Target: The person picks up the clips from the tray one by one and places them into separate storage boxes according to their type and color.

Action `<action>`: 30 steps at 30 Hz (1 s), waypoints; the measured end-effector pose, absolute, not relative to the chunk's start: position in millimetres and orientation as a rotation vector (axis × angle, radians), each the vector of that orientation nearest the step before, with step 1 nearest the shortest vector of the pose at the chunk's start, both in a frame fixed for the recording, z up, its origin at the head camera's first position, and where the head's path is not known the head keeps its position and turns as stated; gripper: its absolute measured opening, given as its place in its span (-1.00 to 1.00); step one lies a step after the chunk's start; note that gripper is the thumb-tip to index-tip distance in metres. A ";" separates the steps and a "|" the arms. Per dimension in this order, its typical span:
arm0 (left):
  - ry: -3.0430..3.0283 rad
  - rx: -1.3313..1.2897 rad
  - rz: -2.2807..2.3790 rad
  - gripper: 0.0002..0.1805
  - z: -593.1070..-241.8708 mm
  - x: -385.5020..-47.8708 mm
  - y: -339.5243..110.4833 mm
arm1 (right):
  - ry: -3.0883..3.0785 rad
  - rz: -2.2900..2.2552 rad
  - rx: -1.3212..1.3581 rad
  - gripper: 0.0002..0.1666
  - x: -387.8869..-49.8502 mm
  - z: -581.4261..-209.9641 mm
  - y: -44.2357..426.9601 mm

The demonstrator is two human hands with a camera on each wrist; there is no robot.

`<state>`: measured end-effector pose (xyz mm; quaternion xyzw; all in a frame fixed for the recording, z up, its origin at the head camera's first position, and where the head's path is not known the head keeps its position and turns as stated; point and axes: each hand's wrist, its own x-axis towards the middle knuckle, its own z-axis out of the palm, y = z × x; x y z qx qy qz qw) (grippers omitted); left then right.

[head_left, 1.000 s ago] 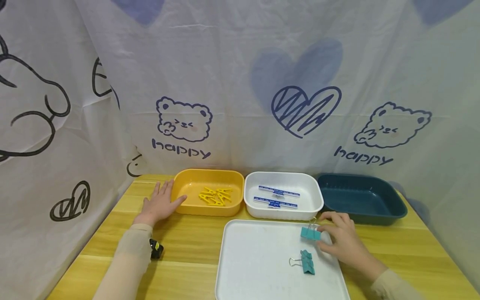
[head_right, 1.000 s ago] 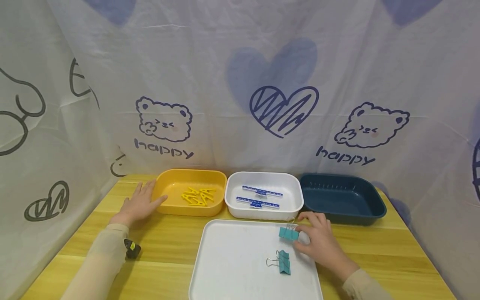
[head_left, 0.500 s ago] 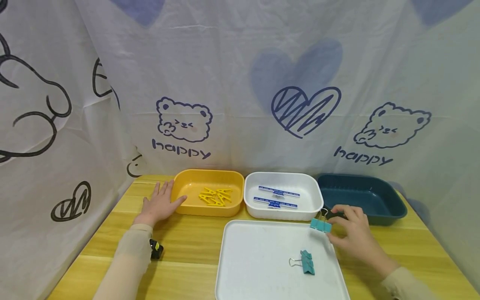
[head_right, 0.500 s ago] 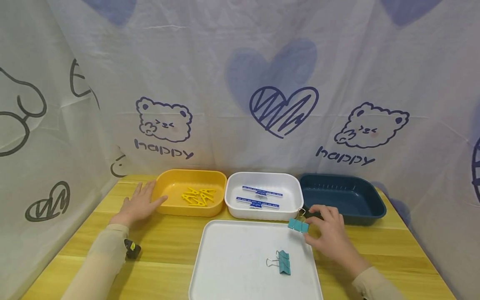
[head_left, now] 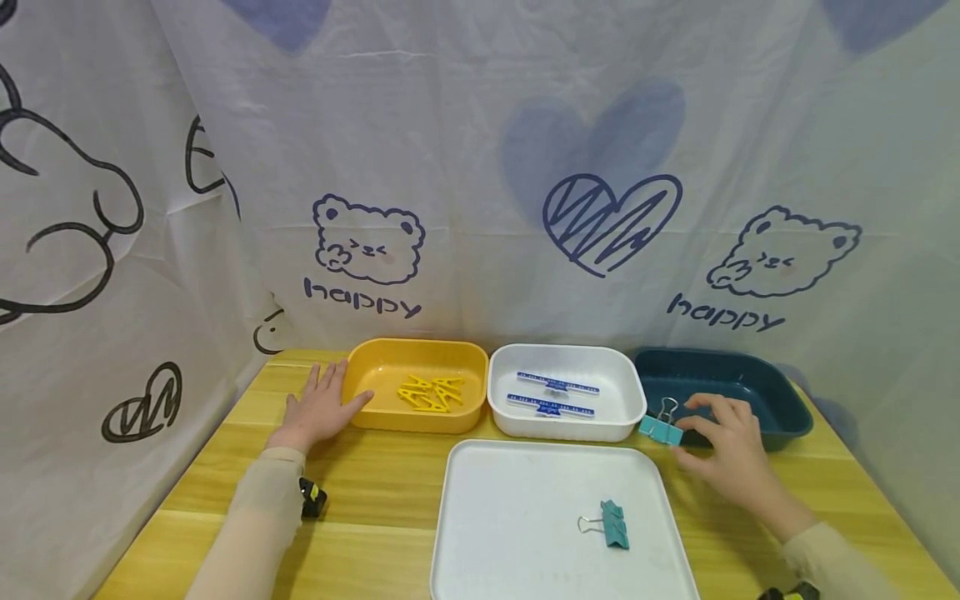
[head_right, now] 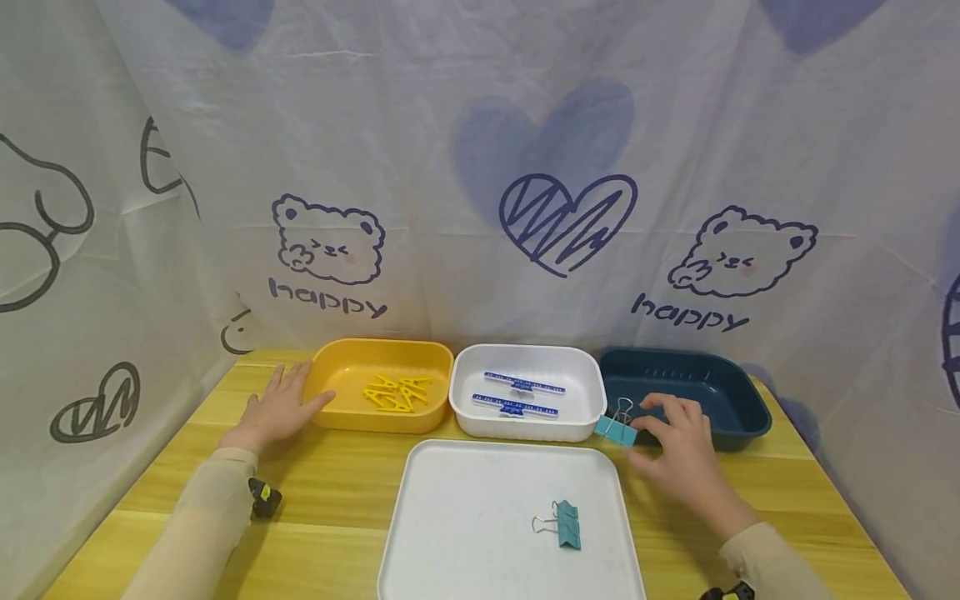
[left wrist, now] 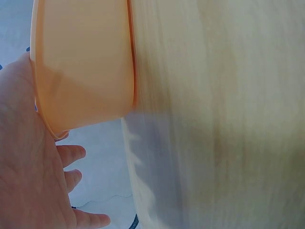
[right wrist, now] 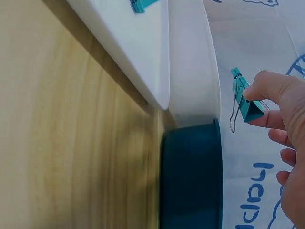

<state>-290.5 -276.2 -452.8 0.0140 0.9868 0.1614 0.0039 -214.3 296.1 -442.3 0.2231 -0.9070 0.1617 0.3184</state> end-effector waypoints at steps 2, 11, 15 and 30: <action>3.094 0.043 0.505 0.05 -452.9 -290.4 -276.4 | -2.380 0.438 0.573 -0.68 -216.0 -440.8 297.6; 3.092 0.035 0.504 0.03 -454.1 -291.6 -277.1 | -2.403 0.441 0.469 -0.69 -225.8 -440.2 305.5; 3.091 0.031 0.504 0.03 -454.2 -292.1 -277.3 | -2.416 0.450 0.429 -0.70 -230.0 -440.3 308.3; 3.087 0.033 0.507 0.05 -454.9 -292.3 -277.4 | -2.482 0.463 0.281 -0.69 -254.2 -451.4 315.4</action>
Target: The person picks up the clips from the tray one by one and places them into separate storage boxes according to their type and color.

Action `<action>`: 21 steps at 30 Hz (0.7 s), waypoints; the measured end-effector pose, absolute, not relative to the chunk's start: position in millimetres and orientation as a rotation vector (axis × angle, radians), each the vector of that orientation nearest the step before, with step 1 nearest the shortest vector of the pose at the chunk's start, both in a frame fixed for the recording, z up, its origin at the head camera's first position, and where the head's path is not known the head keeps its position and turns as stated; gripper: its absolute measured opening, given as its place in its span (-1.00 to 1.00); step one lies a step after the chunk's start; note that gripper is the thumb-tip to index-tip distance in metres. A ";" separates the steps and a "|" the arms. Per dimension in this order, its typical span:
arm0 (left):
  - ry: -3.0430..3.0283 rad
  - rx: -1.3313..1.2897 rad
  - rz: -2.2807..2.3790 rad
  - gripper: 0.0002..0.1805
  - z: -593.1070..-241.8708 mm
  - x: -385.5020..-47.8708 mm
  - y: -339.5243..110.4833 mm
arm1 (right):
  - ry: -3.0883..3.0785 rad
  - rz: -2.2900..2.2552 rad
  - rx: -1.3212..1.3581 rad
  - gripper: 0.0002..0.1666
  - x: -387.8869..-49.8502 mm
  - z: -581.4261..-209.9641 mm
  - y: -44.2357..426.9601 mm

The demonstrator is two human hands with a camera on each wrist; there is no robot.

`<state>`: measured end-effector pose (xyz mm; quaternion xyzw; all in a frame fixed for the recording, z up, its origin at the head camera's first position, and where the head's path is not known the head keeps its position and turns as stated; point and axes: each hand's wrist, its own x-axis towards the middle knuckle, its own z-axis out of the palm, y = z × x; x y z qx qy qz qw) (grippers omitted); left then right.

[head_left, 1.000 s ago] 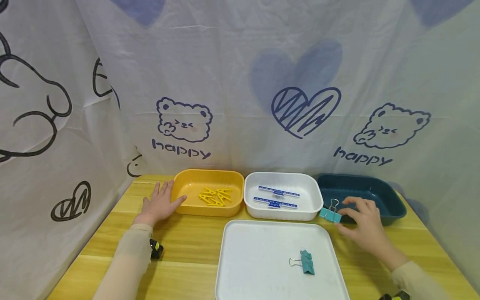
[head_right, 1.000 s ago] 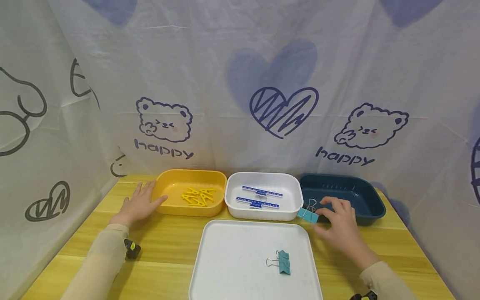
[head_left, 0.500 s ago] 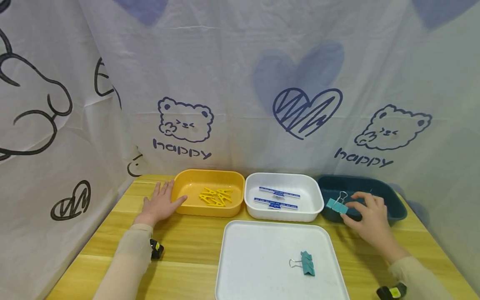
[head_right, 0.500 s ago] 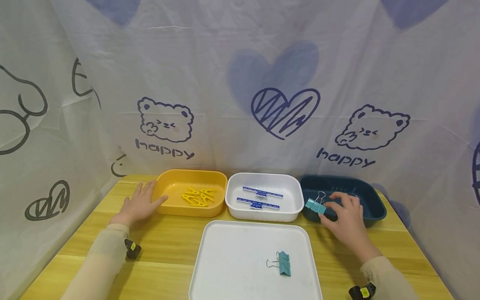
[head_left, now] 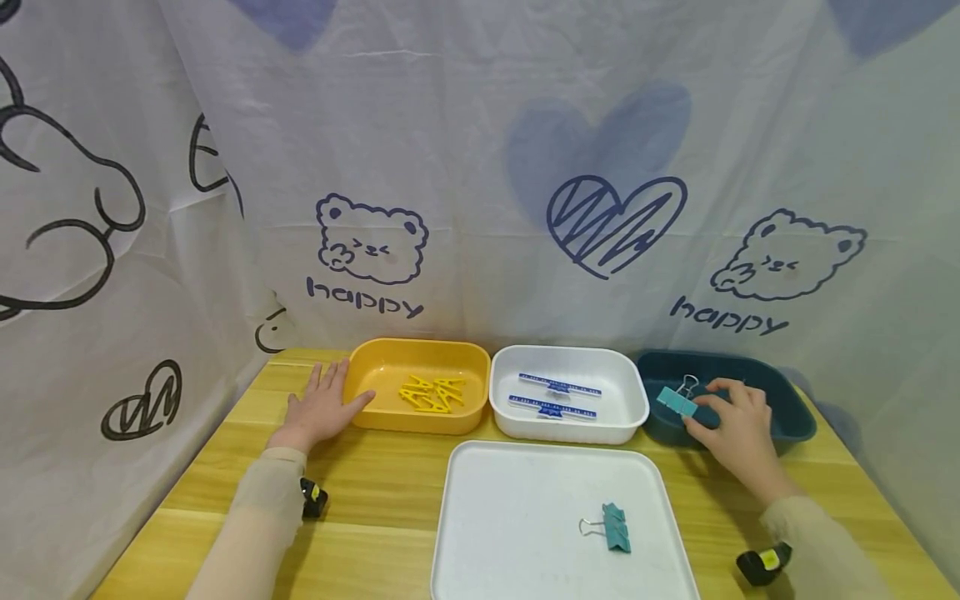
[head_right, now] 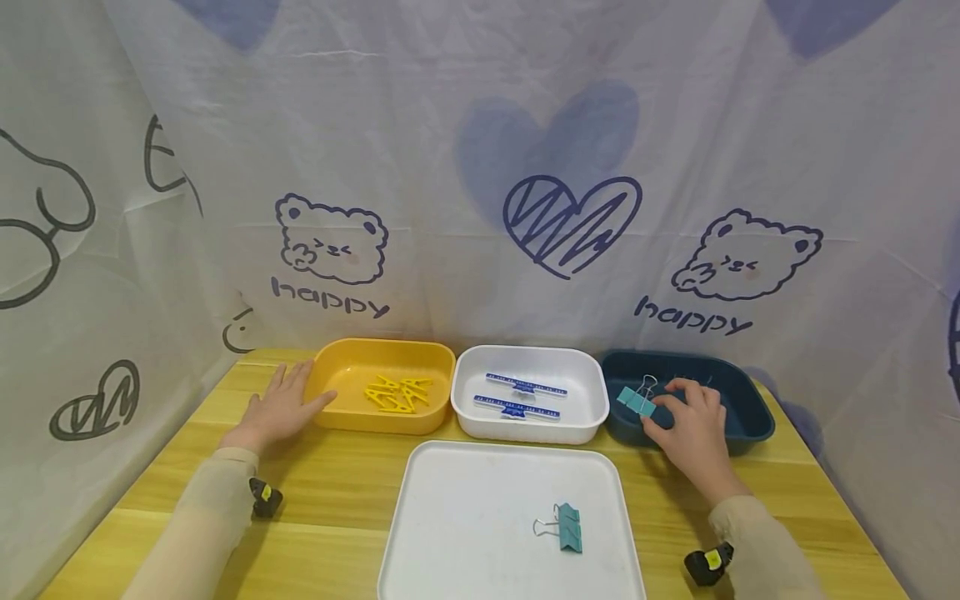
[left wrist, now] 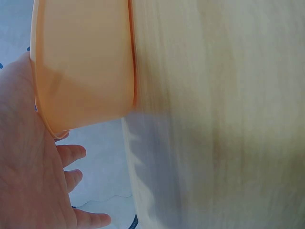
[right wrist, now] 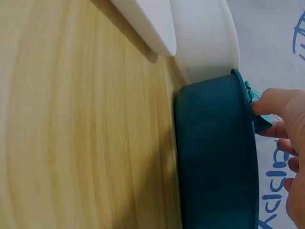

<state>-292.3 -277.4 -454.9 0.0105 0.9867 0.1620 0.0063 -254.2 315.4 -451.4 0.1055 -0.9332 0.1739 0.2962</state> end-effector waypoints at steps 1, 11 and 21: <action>3.087 0.033 0.510 0.04 -454.8 -292.1 -277.2 | -2.490 0.460 0.272 -0.68 -255.8 -452.4 315.8; 3.093 0.035 0.512 0.04 -453.7 -290.7 -276.9 | -2.639 0.442 0.190 -0.65 -271.3 -449.3 317.9; 3.082 0.032 0.514 0.05 -452.6 -289.7 -276.2 | -2.772 0.388 0.141 -0.65 -289.8 -450.2 324.0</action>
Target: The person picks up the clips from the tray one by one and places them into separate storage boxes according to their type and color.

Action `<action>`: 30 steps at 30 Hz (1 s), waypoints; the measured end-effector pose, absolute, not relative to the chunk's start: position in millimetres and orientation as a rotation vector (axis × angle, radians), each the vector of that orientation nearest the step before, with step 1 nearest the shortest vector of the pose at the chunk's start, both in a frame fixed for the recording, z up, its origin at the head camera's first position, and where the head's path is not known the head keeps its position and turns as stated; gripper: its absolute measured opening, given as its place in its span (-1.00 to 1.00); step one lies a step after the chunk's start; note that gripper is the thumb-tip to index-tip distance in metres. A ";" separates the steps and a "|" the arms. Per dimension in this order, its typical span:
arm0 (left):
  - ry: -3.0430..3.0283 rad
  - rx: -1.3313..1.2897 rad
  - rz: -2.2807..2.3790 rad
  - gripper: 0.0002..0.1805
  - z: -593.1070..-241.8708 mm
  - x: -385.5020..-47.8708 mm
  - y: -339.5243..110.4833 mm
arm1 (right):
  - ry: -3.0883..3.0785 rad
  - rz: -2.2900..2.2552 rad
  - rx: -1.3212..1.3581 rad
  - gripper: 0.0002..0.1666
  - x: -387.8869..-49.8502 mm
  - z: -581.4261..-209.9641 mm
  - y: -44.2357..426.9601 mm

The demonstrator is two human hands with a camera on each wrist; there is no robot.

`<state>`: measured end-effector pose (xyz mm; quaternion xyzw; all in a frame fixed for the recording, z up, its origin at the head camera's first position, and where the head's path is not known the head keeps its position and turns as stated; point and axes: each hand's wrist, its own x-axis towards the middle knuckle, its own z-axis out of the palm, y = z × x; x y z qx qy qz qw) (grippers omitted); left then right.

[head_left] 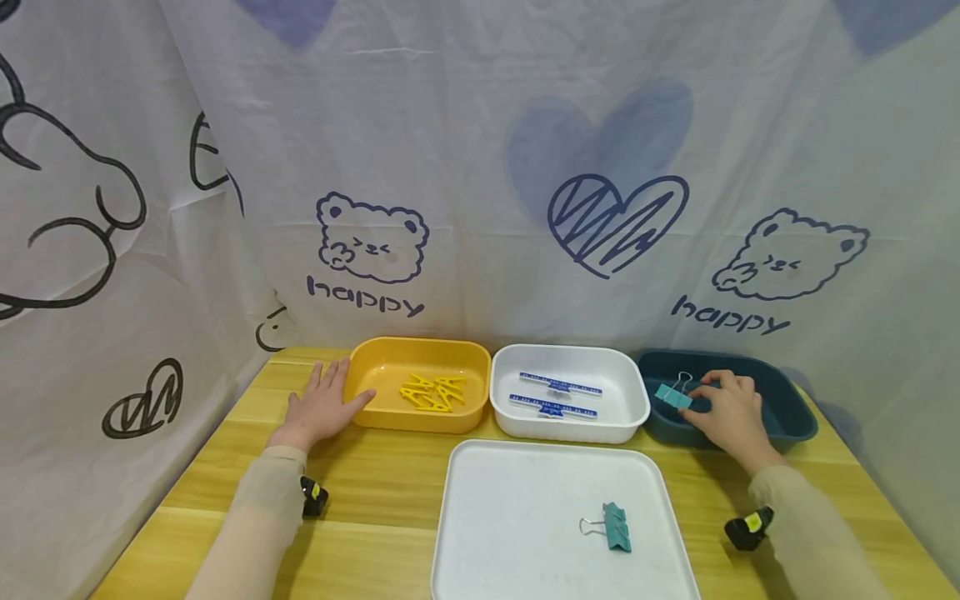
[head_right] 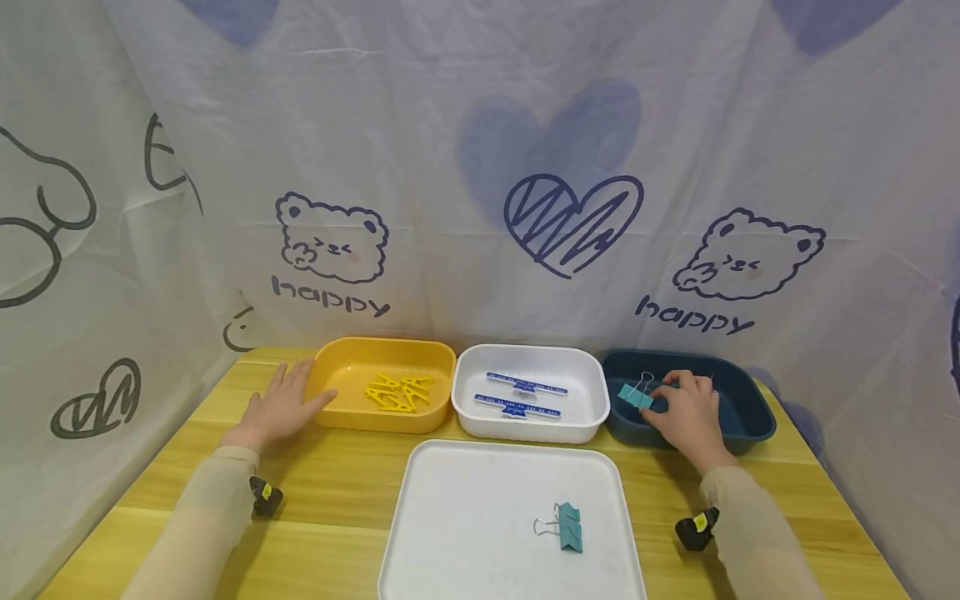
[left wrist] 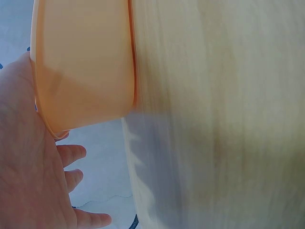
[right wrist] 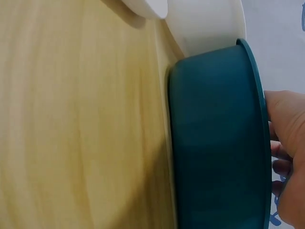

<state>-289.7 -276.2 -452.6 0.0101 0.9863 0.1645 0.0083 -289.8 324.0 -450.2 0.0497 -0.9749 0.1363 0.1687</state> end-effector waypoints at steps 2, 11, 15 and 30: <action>3.082 0.031 0.518 0.05 -452.7 -289.6 -276.1 | -2.794 0.385 0.138 -0.65 -293.9 -450.2 325.7; 3.084 0.030 0.522 0.03 -453.0 -289.5 -276.7 | -2.911 0.384 0.107 -0.67 -309.0 -446.1 328.1; 3.084 0.030 0.522 0.03 -453.0 -289.5 -276.7 | -2.947 0.377 0.113 -0.68 -313.7 -446.4 328.5; 3.081 0.028 0.528 0.02 -451.7 -289.5 -275.7 | -3.022 0.350 0.149 -0.78 -326.8 -452.3 330.2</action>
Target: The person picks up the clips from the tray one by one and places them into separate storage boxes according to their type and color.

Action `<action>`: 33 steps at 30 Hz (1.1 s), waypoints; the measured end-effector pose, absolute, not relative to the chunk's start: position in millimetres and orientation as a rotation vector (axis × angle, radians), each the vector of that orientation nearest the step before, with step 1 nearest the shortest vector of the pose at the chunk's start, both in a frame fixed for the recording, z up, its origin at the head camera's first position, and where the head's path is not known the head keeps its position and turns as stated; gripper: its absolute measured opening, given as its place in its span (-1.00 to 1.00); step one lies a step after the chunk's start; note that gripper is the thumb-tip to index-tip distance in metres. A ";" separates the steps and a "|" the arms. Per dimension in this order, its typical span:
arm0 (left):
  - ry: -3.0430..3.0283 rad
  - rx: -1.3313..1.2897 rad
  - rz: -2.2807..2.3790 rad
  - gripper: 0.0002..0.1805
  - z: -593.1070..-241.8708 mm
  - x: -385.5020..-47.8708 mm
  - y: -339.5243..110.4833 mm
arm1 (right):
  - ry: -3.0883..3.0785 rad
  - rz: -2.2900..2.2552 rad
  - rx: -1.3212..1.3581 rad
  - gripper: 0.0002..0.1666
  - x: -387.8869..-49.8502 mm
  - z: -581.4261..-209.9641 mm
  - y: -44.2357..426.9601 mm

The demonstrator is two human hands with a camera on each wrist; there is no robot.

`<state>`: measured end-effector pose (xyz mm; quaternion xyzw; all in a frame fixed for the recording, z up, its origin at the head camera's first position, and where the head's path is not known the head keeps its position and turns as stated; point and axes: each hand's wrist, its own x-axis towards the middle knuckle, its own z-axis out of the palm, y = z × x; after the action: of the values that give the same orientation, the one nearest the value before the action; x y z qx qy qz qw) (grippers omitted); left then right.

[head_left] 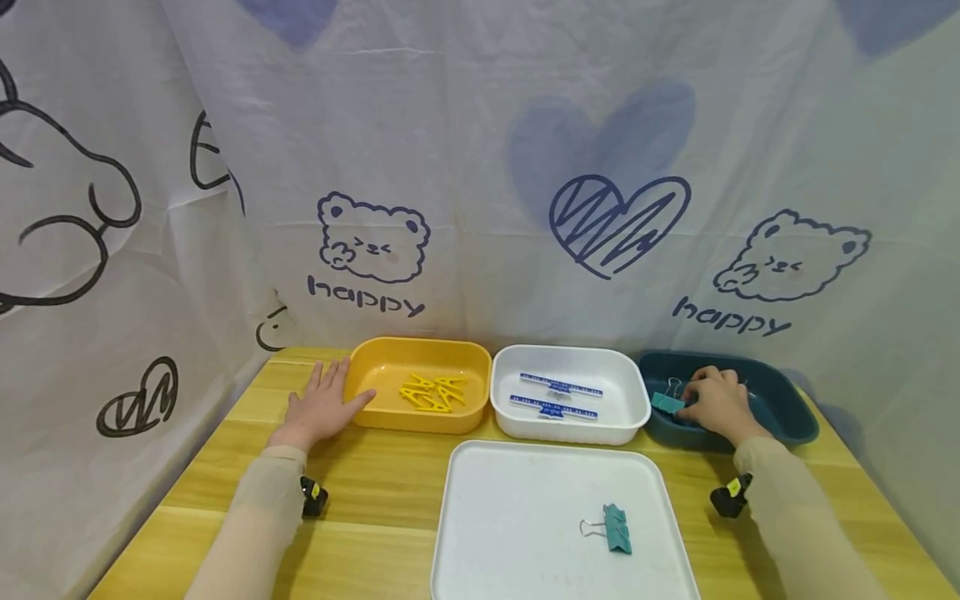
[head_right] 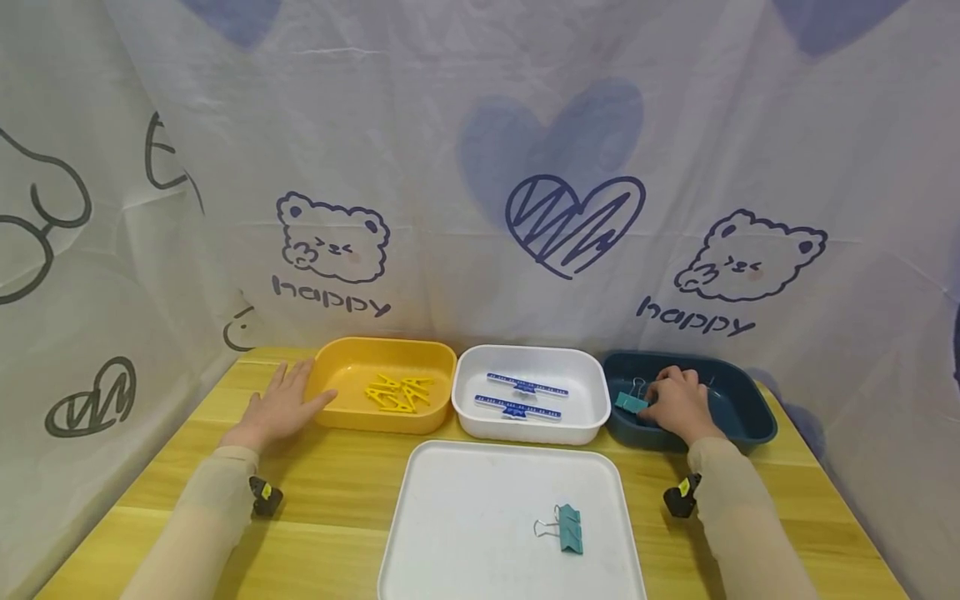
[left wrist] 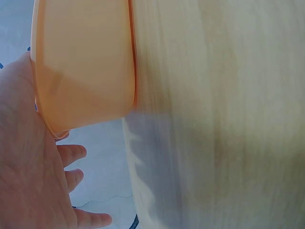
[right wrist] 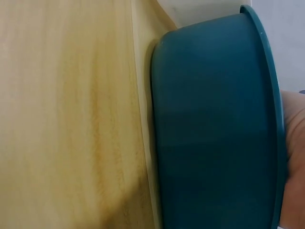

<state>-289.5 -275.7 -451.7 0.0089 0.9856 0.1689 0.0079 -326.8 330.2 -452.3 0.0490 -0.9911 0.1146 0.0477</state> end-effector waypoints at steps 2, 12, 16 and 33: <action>3.081 0.029 0.521 0.02 -451.5 -289.2 -275.4 | -3.026 0.337 0.163 -0.78 -328.4 -453.0 330.3; 3.078 0.030 0.517 0.01 -451.4 -290.4 -276.4 | -3.074 0.333 0.165 -0.78 -335.6 -453.0 329.5; 3.077 0.030 0.520 0.01 -451.1 -289.9 -276.2 | -3.084 0.329 0.155 -0.78 -335.2 -451.1 328.8; 3.079 0.030 0.521 0.00 -450.3 -289.2 -275.4 | -2.960 0.419 0.085 -0.67 -313.3 -444.9 336.0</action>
<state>-289.2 -275.4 -450.3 0.0095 0.9859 0.1668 0.0092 -313.3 336.0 -444.9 0.0284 -0.9869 0.1397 0.0753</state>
